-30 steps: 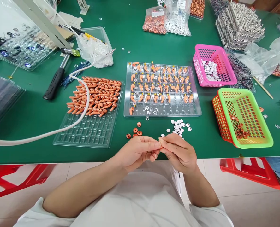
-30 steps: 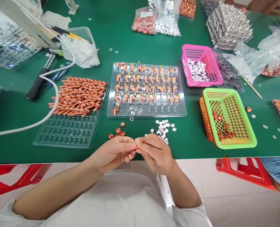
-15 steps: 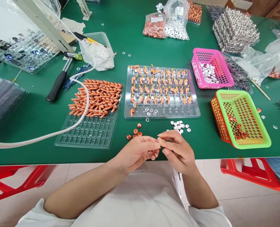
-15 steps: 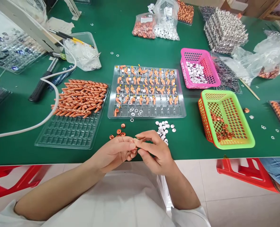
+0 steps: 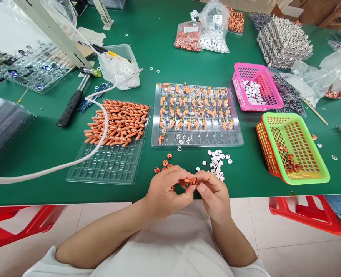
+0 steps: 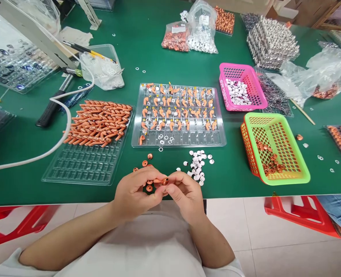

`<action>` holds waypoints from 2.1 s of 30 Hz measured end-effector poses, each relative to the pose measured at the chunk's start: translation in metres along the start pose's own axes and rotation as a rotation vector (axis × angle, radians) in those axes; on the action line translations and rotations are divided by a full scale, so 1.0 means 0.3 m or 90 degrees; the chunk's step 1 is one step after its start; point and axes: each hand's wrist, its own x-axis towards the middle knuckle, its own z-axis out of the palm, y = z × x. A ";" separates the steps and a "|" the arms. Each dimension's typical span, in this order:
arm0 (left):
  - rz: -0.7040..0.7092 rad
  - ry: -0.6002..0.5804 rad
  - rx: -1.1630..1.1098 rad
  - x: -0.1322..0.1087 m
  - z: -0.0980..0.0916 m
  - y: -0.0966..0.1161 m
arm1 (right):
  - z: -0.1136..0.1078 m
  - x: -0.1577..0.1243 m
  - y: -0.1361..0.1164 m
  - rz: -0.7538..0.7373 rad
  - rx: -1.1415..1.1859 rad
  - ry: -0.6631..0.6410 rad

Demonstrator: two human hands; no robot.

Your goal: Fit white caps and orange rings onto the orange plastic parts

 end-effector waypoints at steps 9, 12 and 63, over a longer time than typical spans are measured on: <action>0.216 0.027 0.095 -0.012 0.022 -0.038 | -0.025 0.021 -0.023 0.118 0.059 -0.030; 0.234 0.012 0.075 -0.016 0.021 -0.043 | -0.028 0.025 -0.025 0.108 0.069 -0.031; -0.703 -0.231 -0.627 0.024 -0.041 -0.039 | -0.056 0.041 -0.083 -0.377 -0.615 -0.196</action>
